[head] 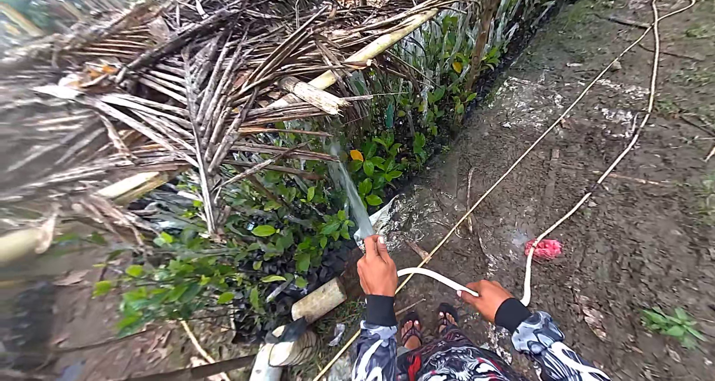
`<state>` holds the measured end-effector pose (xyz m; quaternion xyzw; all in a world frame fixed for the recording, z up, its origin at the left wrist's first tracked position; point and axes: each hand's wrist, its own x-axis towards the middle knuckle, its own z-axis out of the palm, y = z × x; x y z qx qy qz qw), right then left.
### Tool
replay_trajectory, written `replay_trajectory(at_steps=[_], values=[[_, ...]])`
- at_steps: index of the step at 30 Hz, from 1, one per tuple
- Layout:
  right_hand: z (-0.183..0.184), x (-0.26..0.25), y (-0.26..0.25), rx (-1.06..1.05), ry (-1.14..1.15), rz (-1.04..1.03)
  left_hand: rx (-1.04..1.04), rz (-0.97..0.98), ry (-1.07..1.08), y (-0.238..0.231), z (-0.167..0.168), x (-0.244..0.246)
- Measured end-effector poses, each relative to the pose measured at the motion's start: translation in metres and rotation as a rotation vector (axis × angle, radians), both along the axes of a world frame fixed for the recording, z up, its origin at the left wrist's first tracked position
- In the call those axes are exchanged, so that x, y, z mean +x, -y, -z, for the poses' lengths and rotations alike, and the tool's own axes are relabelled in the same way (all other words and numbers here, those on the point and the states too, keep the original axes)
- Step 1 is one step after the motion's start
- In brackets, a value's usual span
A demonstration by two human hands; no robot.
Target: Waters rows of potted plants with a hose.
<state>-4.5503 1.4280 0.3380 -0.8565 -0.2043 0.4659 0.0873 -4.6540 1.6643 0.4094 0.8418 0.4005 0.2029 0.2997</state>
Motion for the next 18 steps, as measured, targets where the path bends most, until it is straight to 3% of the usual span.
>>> replay_trajectory(at_steps=[7,18], values=[[0.001,0.005,0.005,-0.012,0.015,0.007,-0.093,0.007,-0.072,0.002,0.003,0.017],[0.000,0.006,0.004,-0.001,0.001,0.011,-0.077,-0.041,-0.055,-0.004,0.002,0.013]])
